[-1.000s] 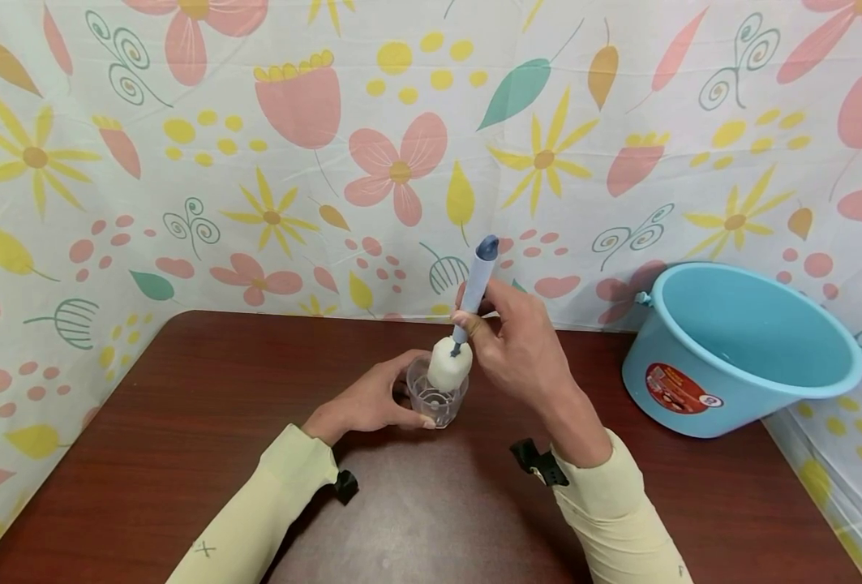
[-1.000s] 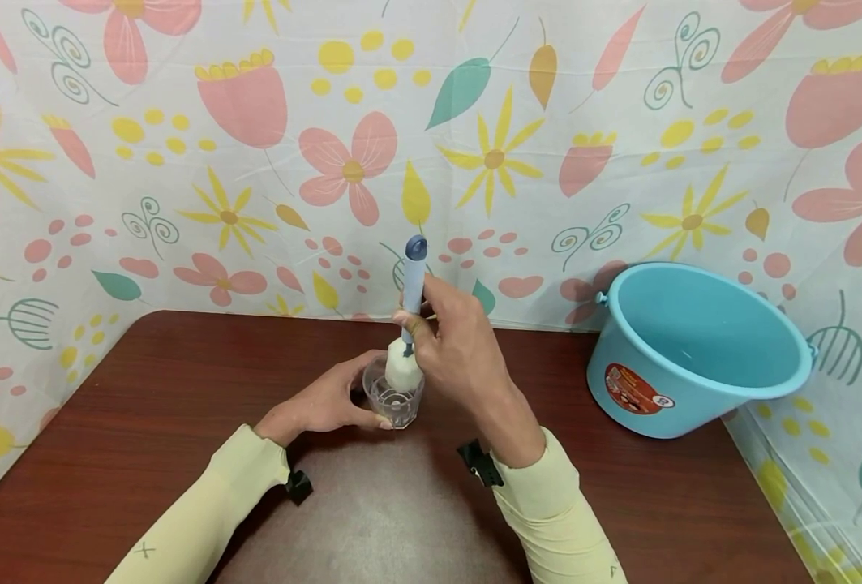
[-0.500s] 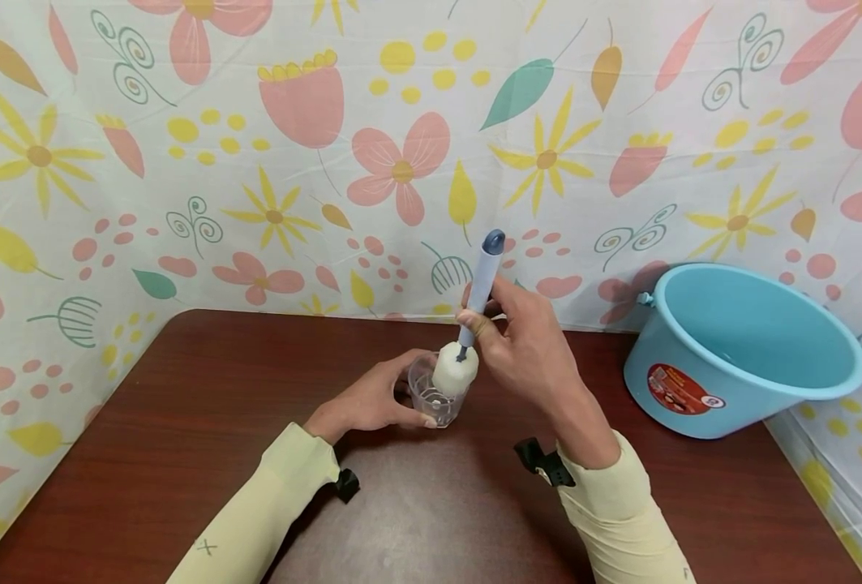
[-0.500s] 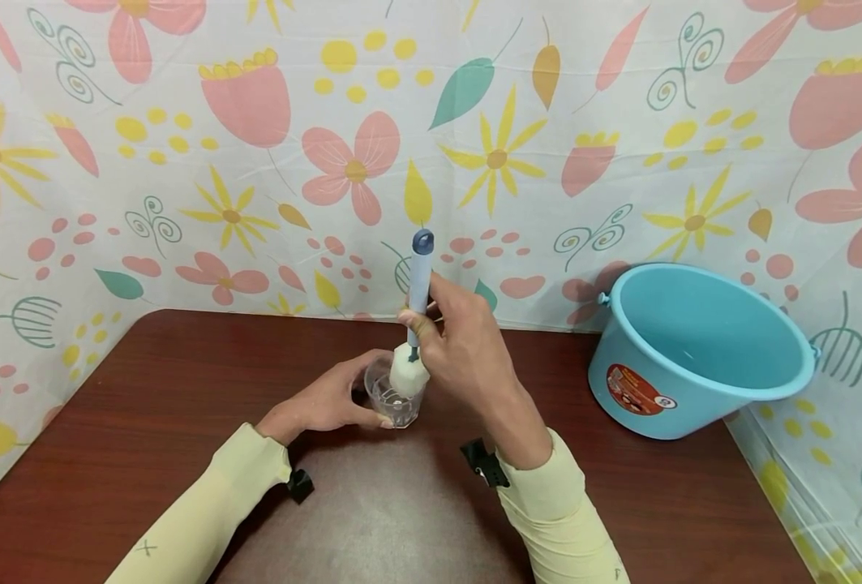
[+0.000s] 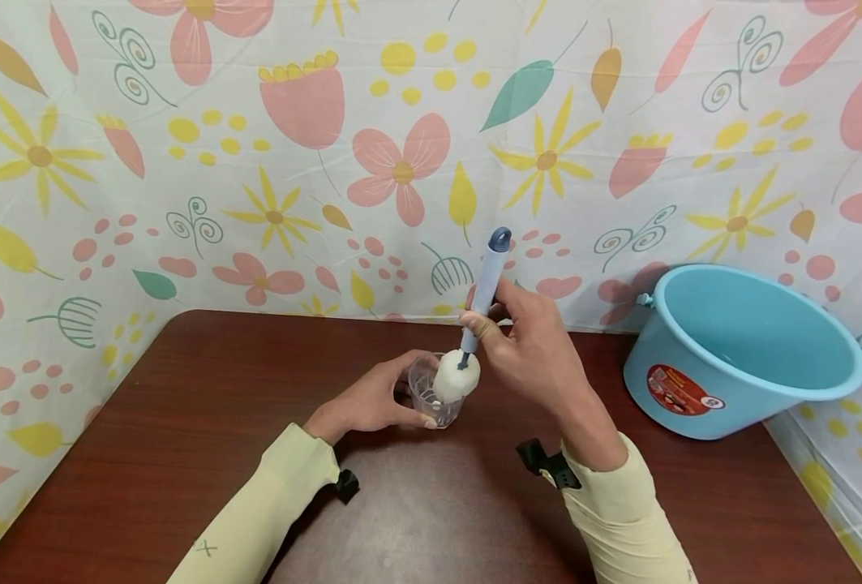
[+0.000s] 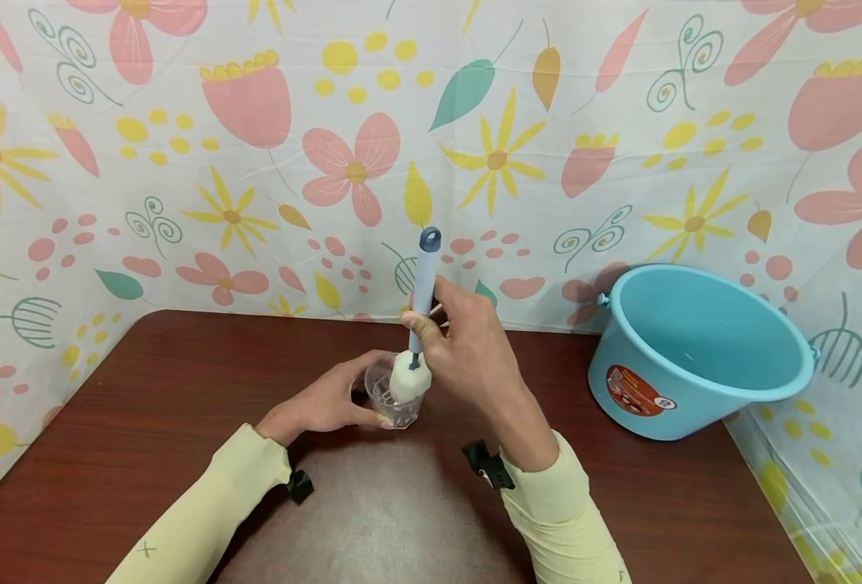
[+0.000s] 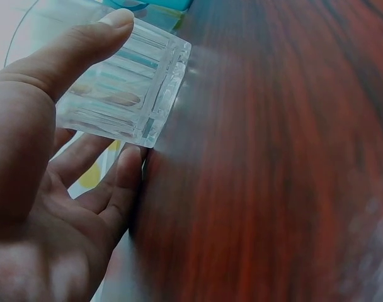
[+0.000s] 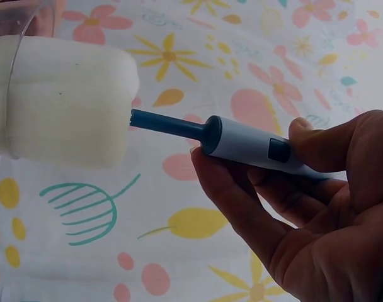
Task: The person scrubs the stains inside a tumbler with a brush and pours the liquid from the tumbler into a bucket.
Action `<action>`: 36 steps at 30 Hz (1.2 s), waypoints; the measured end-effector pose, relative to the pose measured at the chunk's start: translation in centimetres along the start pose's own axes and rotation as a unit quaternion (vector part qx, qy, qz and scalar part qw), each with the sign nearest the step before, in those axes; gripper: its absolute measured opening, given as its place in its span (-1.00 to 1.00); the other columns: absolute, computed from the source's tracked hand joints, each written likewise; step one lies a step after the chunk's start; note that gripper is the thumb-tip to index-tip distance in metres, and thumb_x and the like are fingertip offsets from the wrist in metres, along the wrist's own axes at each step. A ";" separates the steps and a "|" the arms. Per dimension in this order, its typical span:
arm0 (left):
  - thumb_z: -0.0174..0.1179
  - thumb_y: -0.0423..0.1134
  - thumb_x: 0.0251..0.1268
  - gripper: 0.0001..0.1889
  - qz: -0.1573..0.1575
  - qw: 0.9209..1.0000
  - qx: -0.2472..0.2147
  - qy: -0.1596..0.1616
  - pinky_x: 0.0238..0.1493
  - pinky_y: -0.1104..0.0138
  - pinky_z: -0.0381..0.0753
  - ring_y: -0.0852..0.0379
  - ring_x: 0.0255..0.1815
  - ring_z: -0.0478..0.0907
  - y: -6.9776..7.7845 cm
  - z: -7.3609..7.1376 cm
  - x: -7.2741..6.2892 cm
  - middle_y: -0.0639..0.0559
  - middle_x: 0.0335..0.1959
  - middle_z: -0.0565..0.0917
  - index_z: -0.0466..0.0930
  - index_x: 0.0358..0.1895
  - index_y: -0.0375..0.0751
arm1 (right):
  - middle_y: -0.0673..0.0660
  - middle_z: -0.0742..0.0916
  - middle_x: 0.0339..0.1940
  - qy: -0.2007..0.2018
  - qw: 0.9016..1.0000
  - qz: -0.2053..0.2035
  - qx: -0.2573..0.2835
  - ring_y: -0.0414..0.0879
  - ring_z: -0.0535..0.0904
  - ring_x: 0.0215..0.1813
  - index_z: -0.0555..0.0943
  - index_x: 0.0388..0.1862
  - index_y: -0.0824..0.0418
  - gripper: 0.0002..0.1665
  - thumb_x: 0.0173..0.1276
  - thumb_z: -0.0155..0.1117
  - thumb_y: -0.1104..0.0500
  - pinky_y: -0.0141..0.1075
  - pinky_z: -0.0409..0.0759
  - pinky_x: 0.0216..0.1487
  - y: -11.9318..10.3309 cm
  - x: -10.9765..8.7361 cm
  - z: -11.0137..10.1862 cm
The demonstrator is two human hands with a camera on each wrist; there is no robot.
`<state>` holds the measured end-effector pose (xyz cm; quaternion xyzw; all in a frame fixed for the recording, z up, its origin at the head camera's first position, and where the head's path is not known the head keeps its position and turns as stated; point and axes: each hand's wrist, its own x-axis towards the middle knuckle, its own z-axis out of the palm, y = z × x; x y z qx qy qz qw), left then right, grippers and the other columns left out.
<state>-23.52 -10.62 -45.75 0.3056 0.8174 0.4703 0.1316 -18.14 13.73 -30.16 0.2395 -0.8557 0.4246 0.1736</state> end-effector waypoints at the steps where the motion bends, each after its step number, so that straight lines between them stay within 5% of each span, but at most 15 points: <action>1: 0.67 -0.02 0.11 -0.17 0.000 1.000 -0.001 -0.001 0.19 0.14 0.63 0.23 0.16 0.61 0.0 0.0 0.0 0.26 0.22 0.61 0.38 0.43 0.32 | 0.08 0.83 -0.22 0.000 1.000 0.000 -0.001 -0.12 0.77 -0.20 0.69 0.09 0.21 -0.74 0.48 0.45 0.25 -0.22 0.67 -0.28 0.0 0.0 0.0; 19: 0.69 0.04 0.05 -0.14 -0.006 1.000 0.006 0.007 0.19 0.21 0.64 0.30 0.19 0.58 -0.4 0.2 0.2 0.31 0.23 0.60 0.39 0.42 0.32 | 0.10 0.83 -0.18 0.003 1.000 0.010 0.018 -0.06 0.80 -0.14 0.70 0.10 0.26 -0.74 0.48 0.44 0.27 -0.02 0.75 -0.12 -0.3 -0.2 0.2; 28: 0.70 0.05 0.03 -0.12 -0.003 1.000 0.004 0.010 0.18 0.21 0.64 0.31 0.19 0.59 -0.3 0.2 0.2 0.33 0.23 0.60 0.38 0.43 0.35 | 0.03 0.80 -0.28 0.004 0.999 0.008 0.037 -0.08 0.74 -0.29 0.70 -0.01 0.24 -0.84 0.48 0.43 0.28 -0.18 0.65 -0.33 -1.0 -0.4 0.8; 36: 0.71 0.00 0.03 -0.09 0.002 1.000 -0.013 0.010 0.17 0.20 0.66 0.28 0.19 0.60 -0.2 0.2 0.1 0.30 0.24 0.61 0.36 0.46 0.37 | 0.11 0.78 -0.21 -0.003 0.996 0.003 0.086 -0.06 0.78 -0.24 0.68 -0.02 0.27 -0.87 0.51 0.39 0.32 -0.18 0.68 -0.27 -1.0 -0.4 1.3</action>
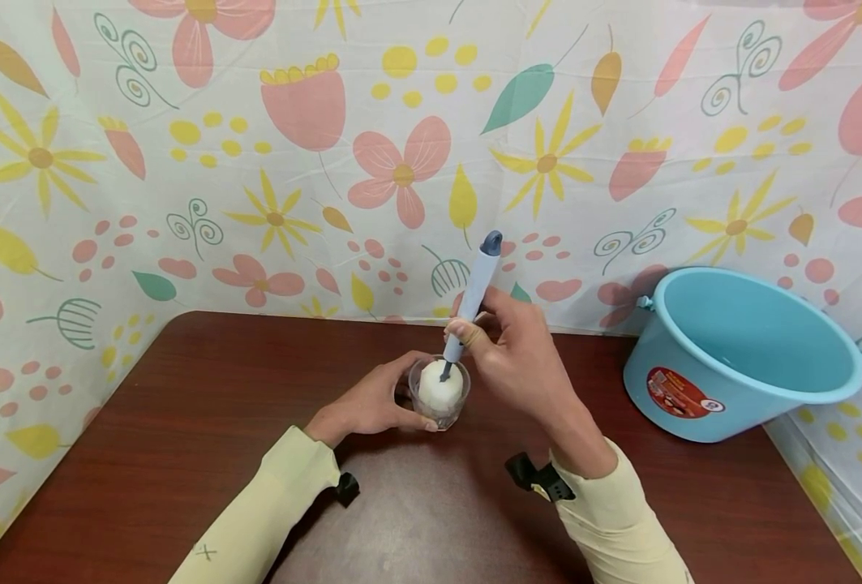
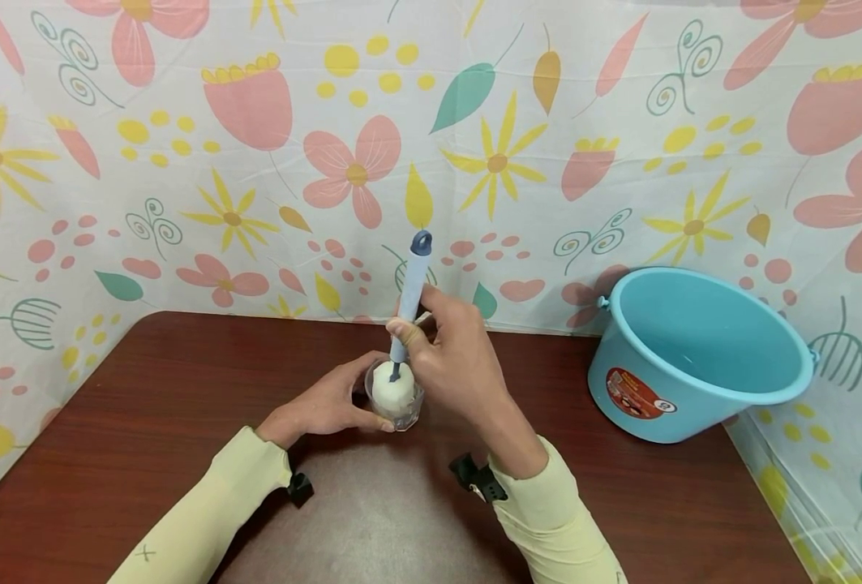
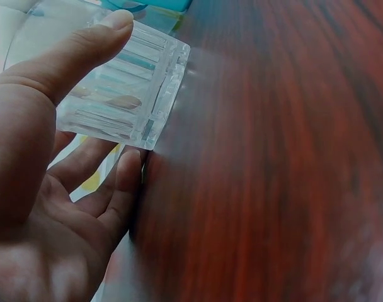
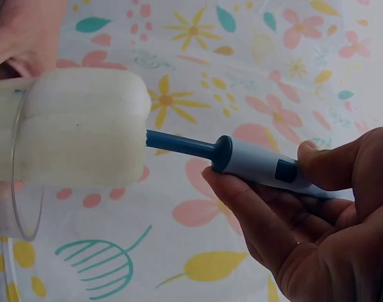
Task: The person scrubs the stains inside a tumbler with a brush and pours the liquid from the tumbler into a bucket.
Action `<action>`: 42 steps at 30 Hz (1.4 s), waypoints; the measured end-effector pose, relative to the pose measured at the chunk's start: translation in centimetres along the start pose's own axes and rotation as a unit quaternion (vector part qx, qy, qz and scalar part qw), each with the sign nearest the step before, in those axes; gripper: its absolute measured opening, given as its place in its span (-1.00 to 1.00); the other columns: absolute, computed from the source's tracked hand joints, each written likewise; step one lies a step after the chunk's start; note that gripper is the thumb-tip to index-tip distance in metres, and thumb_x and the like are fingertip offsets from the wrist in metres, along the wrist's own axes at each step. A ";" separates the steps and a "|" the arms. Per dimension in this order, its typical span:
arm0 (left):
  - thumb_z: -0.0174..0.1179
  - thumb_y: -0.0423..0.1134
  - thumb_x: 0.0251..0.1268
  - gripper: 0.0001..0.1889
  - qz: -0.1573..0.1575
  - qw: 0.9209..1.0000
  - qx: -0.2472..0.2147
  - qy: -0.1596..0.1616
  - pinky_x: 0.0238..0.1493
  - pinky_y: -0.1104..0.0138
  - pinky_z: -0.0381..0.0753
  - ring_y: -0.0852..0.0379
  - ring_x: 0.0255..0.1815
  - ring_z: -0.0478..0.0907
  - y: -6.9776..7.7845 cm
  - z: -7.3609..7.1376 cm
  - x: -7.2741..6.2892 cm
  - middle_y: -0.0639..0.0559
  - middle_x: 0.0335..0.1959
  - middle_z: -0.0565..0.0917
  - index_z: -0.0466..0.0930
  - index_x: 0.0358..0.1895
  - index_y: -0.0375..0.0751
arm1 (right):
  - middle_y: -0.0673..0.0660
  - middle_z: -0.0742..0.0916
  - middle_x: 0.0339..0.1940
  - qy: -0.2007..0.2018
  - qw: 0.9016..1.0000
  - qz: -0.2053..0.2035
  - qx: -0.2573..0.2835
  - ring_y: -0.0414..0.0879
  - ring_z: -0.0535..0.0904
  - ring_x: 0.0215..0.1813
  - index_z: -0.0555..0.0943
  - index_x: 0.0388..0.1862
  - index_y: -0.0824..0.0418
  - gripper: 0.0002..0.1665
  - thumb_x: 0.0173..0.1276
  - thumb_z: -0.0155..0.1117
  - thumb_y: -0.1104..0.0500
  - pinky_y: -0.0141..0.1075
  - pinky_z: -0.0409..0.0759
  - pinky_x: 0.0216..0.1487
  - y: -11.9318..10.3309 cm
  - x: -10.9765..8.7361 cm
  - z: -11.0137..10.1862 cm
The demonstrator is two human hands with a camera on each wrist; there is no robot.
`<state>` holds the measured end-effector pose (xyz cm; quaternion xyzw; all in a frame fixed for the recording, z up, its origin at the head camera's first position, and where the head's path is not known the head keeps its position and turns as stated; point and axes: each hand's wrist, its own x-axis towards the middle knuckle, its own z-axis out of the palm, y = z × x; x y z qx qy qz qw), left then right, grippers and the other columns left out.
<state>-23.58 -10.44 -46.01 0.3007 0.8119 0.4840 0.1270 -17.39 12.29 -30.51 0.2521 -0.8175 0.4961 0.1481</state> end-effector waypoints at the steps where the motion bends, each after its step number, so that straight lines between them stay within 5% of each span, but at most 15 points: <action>1: 0.71 -0.01 0.03 -0.09 0.000 1.000 -0.002 0.000 0.17 0.21 0.66 0.28 0.18 0.60 0.0 0.0 0.0 0.30 0.23 0.61 0.36 0.46 0.38 | 0.12 0.78 -0.20 -0.002 1.000 0.000 0.008 -0.05 0.78 -0.25 0.68 -0.01 0.27 -0.86 0.51 0.38 0.33 -0.20 0.67 -0.28 0.0 0.0 0.0; 22: 0.74 -0.05 -0.01 -0.07 -0.002 1.000 -0.016 0.003 0.11 0.20 0.68 0.21 0.08 0.67 -0.2 0.1 0.2 0.25 0.17 0.65 0.38 0.45 0.34 | 0.17 0.80 -0.20 0.008 0.998 0.017 0.065 0.02 0.83 -0.13 0.65 -0.01 0.28 -0.86 0.51 0.37 0.33 -0.27 0.69 -0.15 0.7 0.5 0.3; 42: 0.72 -0.08 0.03 -0.01 -0.005 1.000 -0.022 -0.003 0.10 0.23 0.70 0.19 0.08 0.69 -0.3 0.1 0.1 0.18 0.20 0.64 0.33 0.55 0.12 | 0.18 0.74 -0.13 0.053 0.995 -0.014 0.087 0.06 0.82 -0.08 0.66 -0.01 0.33 -0.84 0.49 0.39 0.35 -0.28 0.76 -0.09 1.8 0.8 1.1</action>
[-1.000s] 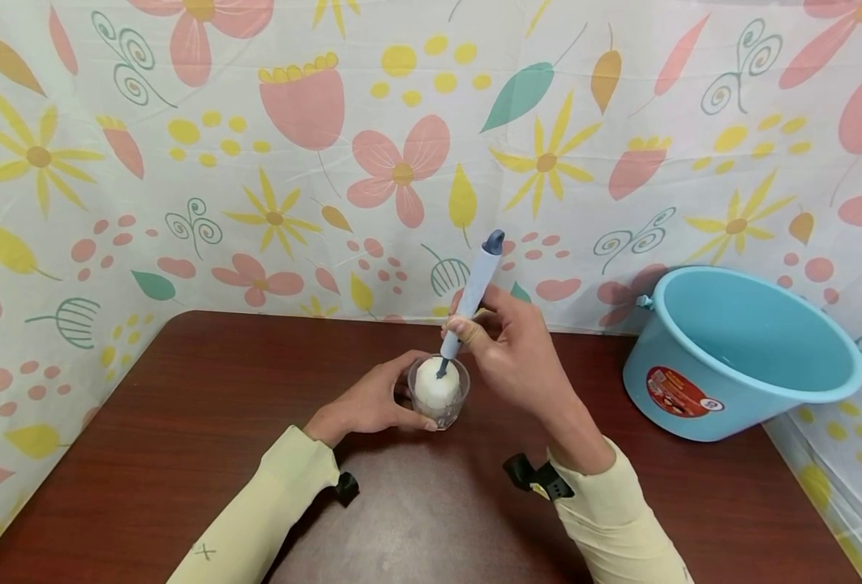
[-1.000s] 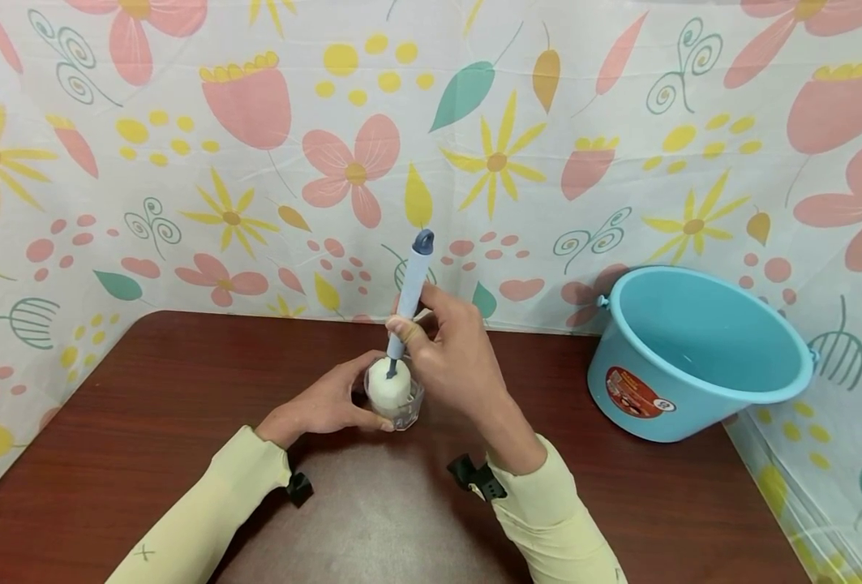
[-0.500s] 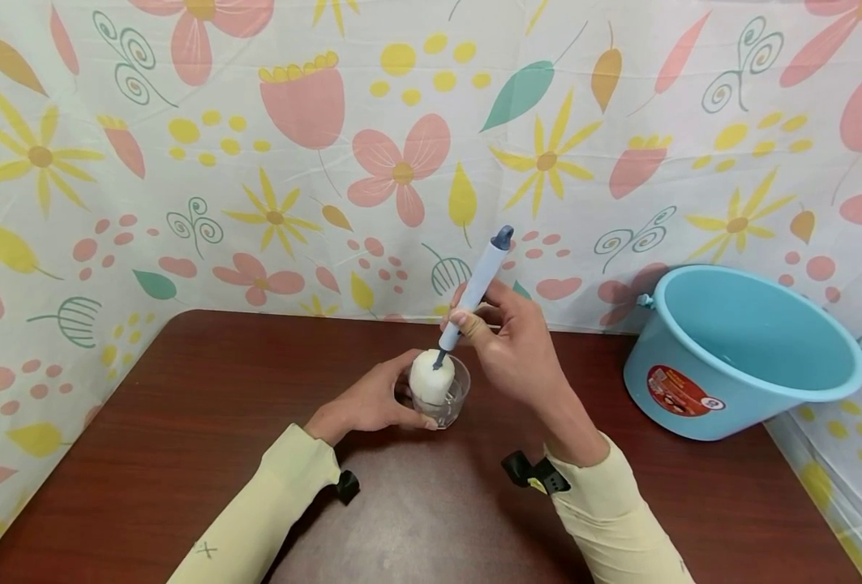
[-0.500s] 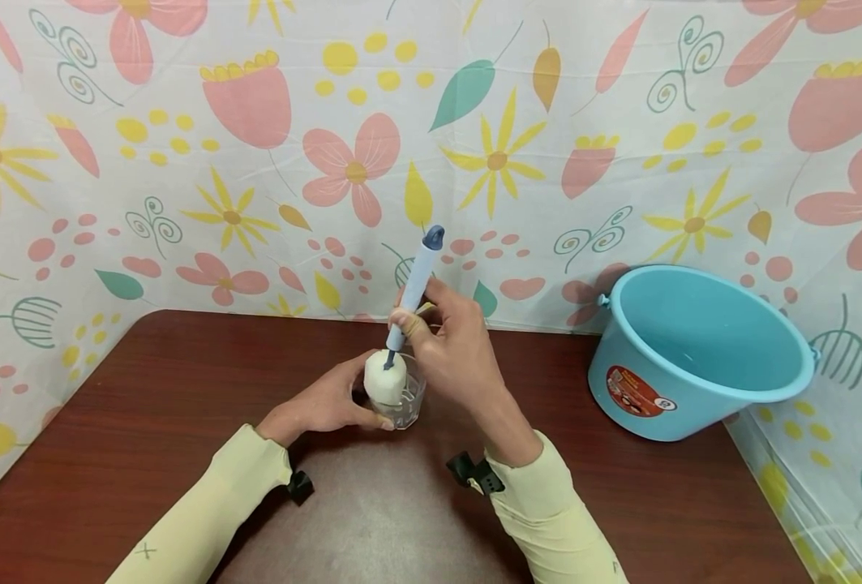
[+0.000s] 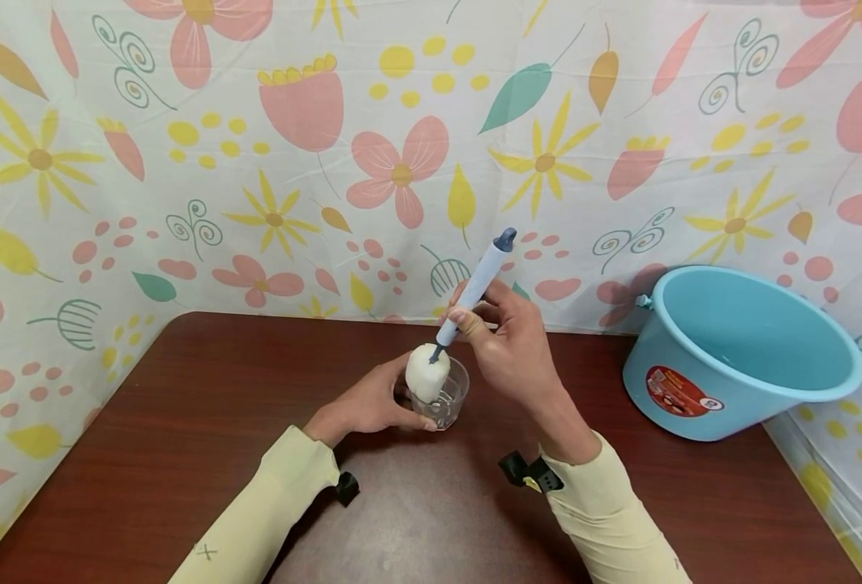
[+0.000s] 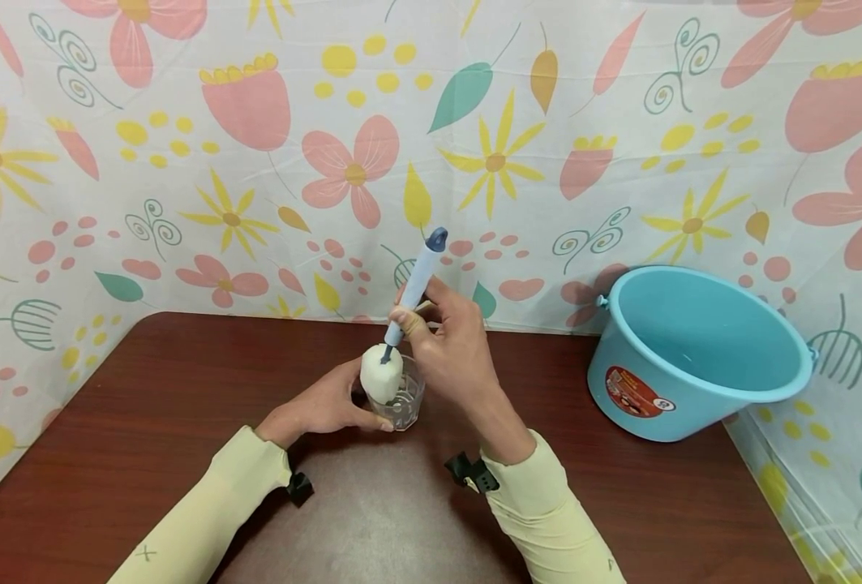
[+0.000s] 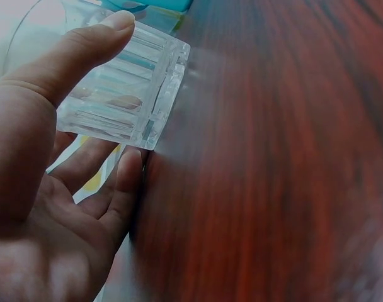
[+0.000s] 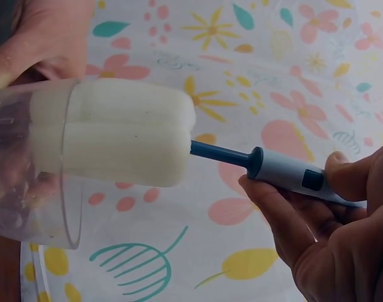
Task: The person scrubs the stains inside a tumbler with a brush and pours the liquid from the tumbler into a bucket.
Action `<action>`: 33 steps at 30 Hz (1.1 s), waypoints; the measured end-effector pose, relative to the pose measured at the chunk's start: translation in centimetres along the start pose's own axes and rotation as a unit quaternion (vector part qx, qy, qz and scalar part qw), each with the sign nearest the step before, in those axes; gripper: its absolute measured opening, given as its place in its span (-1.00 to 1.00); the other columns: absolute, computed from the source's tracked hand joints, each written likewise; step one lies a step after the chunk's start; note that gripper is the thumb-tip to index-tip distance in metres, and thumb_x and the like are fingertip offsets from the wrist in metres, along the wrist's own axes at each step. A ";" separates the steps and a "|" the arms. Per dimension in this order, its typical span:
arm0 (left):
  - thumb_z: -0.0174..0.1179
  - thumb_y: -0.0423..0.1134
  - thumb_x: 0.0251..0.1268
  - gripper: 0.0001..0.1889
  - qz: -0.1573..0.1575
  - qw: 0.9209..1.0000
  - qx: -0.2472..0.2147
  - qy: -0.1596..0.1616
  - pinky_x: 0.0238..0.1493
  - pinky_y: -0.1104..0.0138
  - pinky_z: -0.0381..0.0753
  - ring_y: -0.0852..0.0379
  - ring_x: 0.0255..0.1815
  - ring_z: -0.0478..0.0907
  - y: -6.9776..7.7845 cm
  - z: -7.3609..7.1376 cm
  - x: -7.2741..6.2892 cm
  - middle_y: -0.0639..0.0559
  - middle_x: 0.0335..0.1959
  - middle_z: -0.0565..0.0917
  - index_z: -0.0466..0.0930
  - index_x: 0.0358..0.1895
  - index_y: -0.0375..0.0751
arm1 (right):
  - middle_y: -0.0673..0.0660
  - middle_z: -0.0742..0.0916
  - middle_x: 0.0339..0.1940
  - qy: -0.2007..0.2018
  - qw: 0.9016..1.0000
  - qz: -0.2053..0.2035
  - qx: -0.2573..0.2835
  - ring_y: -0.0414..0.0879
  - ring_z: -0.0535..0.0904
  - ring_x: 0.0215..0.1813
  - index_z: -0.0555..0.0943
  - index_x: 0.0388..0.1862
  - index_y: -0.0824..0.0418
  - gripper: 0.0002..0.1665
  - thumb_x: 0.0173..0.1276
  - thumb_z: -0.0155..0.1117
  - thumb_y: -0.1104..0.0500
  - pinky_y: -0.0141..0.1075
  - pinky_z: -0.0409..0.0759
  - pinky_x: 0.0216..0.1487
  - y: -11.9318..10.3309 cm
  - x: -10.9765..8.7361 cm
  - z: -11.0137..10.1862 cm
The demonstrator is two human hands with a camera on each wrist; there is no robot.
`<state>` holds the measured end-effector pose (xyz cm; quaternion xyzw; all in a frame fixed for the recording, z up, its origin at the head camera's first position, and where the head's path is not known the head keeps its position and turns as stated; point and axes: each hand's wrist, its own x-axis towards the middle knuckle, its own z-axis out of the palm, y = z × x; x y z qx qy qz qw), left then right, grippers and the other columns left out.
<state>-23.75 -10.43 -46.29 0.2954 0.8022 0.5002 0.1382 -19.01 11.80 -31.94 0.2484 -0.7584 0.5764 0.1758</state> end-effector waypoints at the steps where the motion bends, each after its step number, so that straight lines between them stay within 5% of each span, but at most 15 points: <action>1: 0.71 -0.09 0.04 -0.02 0.001 1.000 -0.001 -0.001 0.10 0.22 0.70 0.18 0.06 0.70 0.0 0.0 0.0 0.17 0.20 0.64 0.33 0.54 0.10 | 0.19 0.74 -0.12 0.003 1.000 -0.003 0.000 0.06 0.82 -0.07 0.66 0.00 0.34 -0.83 0.48 0.39 0.36 -0.29 0.76 -0.09 0.1 0.0 0.0; 17: 0.70 -0.09 0.06 -0.08 0.000 1.000 0.008 0.000 0.10 0.18 0.69 0.17 0.08 0.69 0.1 0.0 -0.2 0.14 0.17 0.67 0.38 0.50 0.04 | 0.14 0.79 -0.15 0.023 0.998 -0.055 -0.018 0.01 0.83 -0.13 0.67 -0.04 0.32 -0.84 0.46 0.42 0.36 -0.30 0.77 -0.07 0.4 0.0 0.6; 33: 0.71 -0.09 0.05 -0.02 0.003 1.000 0.013 -0.008 0.14 0.25 0.68 0.24 0.13 0.67 -0.1 0.1 0.0 0.23 0.21 0.64 0.31 0.53 0.24 | 0.04 0.76 -0.21 0.012 0.992 -0.122 -0.042 -0.10 0.75 -0.20 0.69 -0.13 0.27 -0.87 0.42 0.43 0.41 -0.28 0.78 -0.20 0.4 -0.1 0.9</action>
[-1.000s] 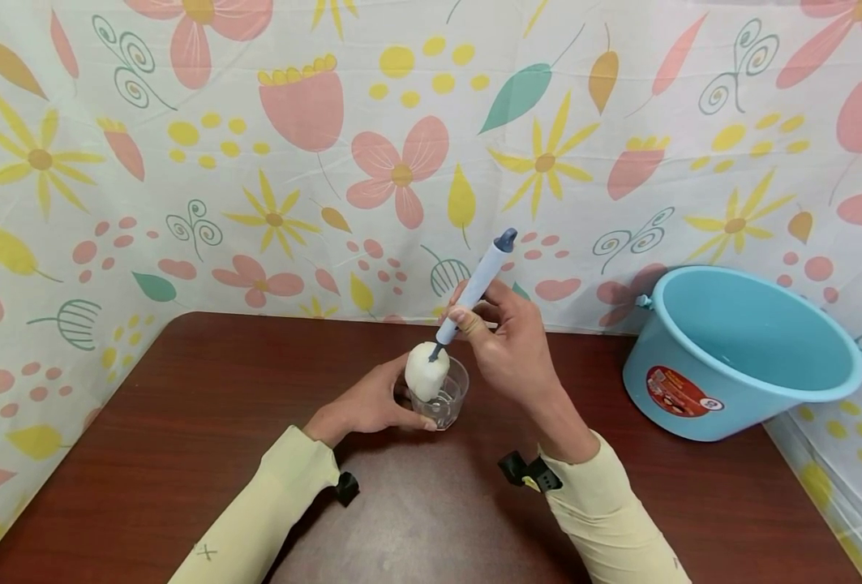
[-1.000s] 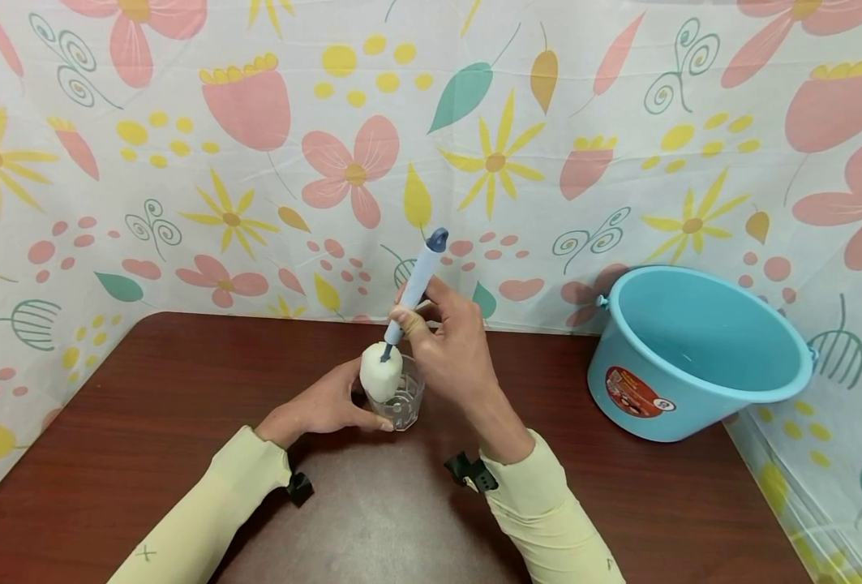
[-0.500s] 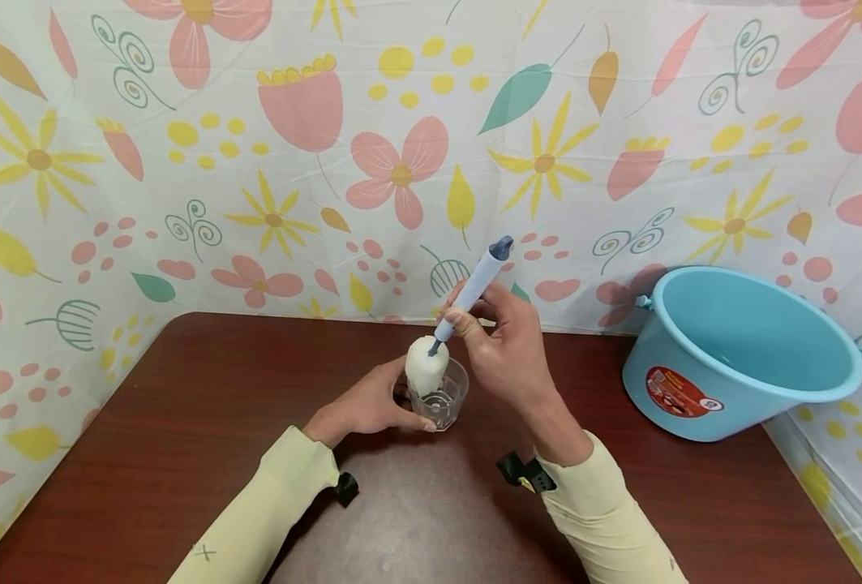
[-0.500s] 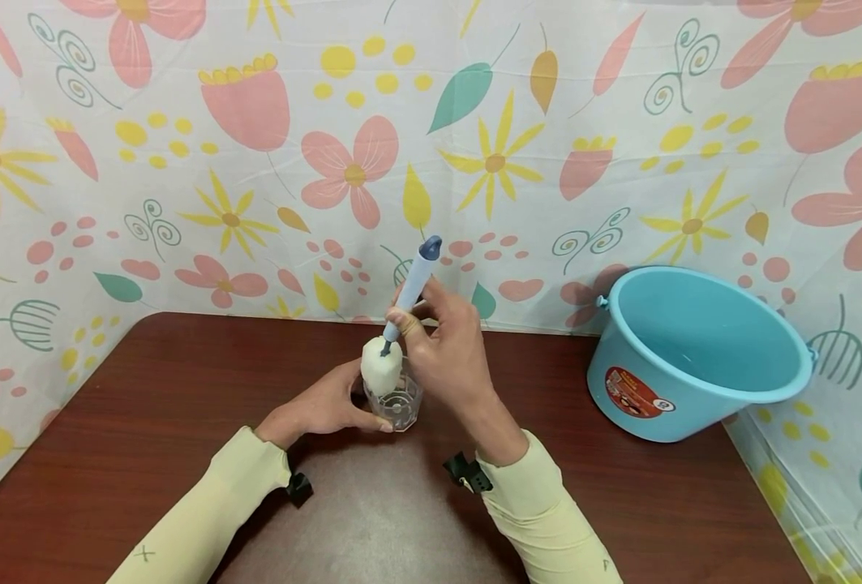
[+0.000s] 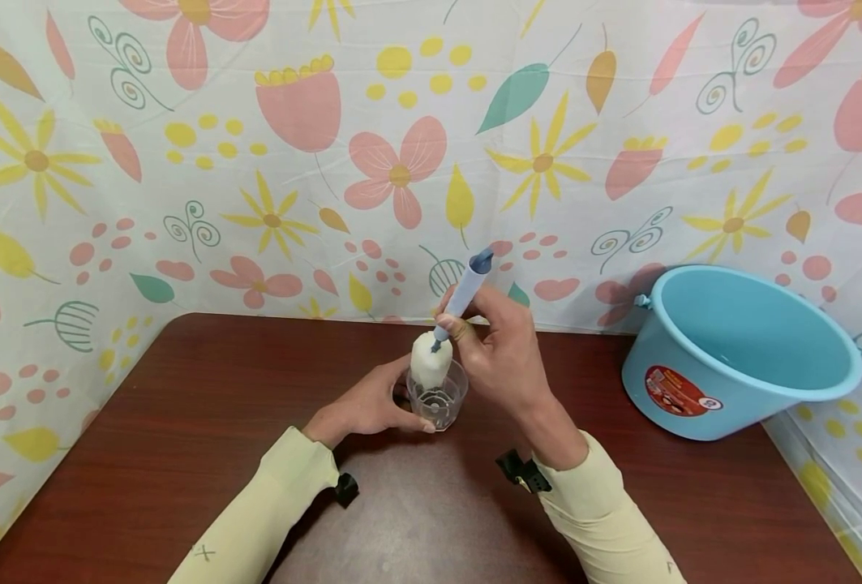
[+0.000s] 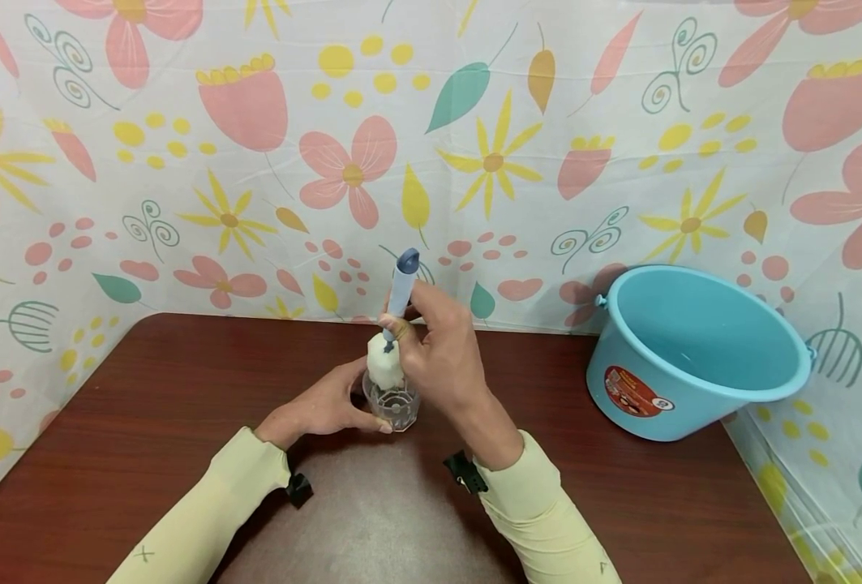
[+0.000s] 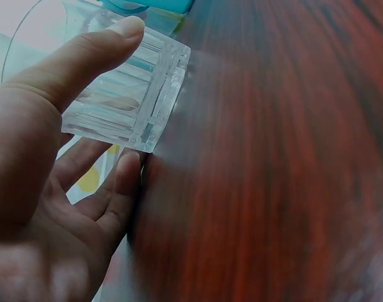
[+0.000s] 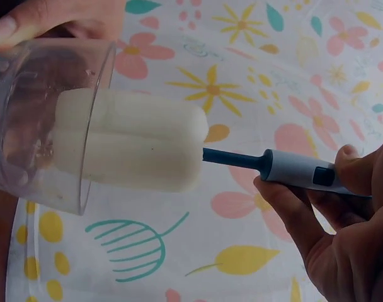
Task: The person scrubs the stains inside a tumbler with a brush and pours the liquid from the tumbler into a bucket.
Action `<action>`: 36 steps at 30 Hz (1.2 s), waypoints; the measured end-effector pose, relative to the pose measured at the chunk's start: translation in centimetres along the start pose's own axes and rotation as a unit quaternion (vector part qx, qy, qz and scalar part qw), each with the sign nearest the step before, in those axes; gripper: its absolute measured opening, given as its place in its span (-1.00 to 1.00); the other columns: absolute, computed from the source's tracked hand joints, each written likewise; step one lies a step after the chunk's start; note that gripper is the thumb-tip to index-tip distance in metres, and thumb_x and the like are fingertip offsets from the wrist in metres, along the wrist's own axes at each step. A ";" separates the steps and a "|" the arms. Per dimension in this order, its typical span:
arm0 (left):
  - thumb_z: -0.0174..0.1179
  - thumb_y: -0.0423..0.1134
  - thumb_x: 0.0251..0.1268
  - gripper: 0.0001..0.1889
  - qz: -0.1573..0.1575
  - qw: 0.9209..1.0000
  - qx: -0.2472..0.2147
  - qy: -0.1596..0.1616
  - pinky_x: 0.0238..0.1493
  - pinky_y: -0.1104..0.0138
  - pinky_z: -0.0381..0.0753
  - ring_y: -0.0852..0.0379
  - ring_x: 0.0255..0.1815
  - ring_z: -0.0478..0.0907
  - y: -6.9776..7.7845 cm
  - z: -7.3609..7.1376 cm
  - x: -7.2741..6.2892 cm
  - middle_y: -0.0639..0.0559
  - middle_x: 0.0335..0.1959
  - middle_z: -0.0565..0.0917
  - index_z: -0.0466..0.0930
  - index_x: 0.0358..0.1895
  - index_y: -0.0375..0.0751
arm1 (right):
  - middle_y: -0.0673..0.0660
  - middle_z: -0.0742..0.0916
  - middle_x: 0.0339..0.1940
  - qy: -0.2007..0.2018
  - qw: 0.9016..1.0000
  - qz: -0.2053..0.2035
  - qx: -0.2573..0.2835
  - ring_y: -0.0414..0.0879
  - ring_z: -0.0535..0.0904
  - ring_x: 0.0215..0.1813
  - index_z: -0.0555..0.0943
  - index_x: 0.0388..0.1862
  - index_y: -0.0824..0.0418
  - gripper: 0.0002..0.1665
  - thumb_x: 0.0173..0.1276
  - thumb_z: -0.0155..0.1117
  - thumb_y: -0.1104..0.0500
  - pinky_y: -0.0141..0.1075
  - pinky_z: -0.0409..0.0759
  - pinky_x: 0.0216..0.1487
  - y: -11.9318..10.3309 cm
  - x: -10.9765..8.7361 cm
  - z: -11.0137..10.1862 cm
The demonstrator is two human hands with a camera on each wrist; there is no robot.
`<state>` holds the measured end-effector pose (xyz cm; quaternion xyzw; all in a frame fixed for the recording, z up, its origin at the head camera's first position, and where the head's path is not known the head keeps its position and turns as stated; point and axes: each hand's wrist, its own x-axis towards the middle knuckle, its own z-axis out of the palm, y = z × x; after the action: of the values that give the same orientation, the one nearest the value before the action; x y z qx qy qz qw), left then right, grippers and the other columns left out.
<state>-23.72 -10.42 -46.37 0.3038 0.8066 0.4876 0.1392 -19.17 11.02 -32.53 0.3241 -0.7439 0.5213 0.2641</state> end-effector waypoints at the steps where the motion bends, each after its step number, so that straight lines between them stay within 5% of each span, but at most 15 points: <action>1: 0.71 -0.09 0.05 -0.02 0.000 1.000 0.001 0.000 0.14 0.25 0.68 0.23 0.13 0.67 0.0 0.0 0.0 0.24 0.21 0.64 0.31 0.53 0.25 | 0.02 0.76 -0.22 0.000 1.000 -0.001 -0.005 -0.11 0.75 -0.20 0.69 -0.13 0.27 -0.87 0.41 0.44 0.41 -0.28 0.77 -0.20 0.0 0.0 0.0; 16: 0.70 -0.10 0.06 -0.04 0.011 1.000 0.014 -0.001 0.12 0.24 0.69 0.23 0.11 0.67 -0.1 -0.1 0.2 0.25 0.16 0.67 0.32 0.52 0.36 | 0.02 0.72 -0.24 -0.030 0.997 -0.014 -0.070 -0.16 0.71 -0.14 0.66 -0.14 0.25 -0.85 0.40 0.47 0.38 -0.24 0.70 -0.25 -0.7 0.0 -0.6; 27: 0.69 -0.05 0.08 -0.03 0.015 1.000 0.007 -0.002 0.12 0.18 0.68 0.19 0.12 0.66 -0.1 -0.2 0.0 0.22 0.19 0.66 0.29 0.52 0.49 | 0.00 0.71 -0.30 -0.052 0.994 0.008 -0.094 -0.17 0.62 -0.29 0.65 -0.16 0.17 -0.85 0.43 0.45 0.35 -0.29 0.60 -0.30 -1.4 0.1 -1.1; 36: 0.70 -0.09 0.06 -0.03 0.029 1.000 -0.001 -0.004 0.13 0.19 0.68 0.12 0.19 0.65 -0.2 -0.1 0.1 0.23 0.23 0.64 0.31 0.53 0.41 | -0.01 0.71 -0.32 -0.056 0.993 0.018 -0.104 -0.19 0.64 -0.26 0.63 -0.21 0.15 -0.83 0.42 0.47 0.35 -0.29 0.63 -0.27 -1.7 0.1 -1.6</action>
<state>-23.89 -10.51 -46.53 0.3291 0.7963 0.4910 0.1285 -17.86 12.10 -30.90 0.3102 -0.8135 0.4271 0.2442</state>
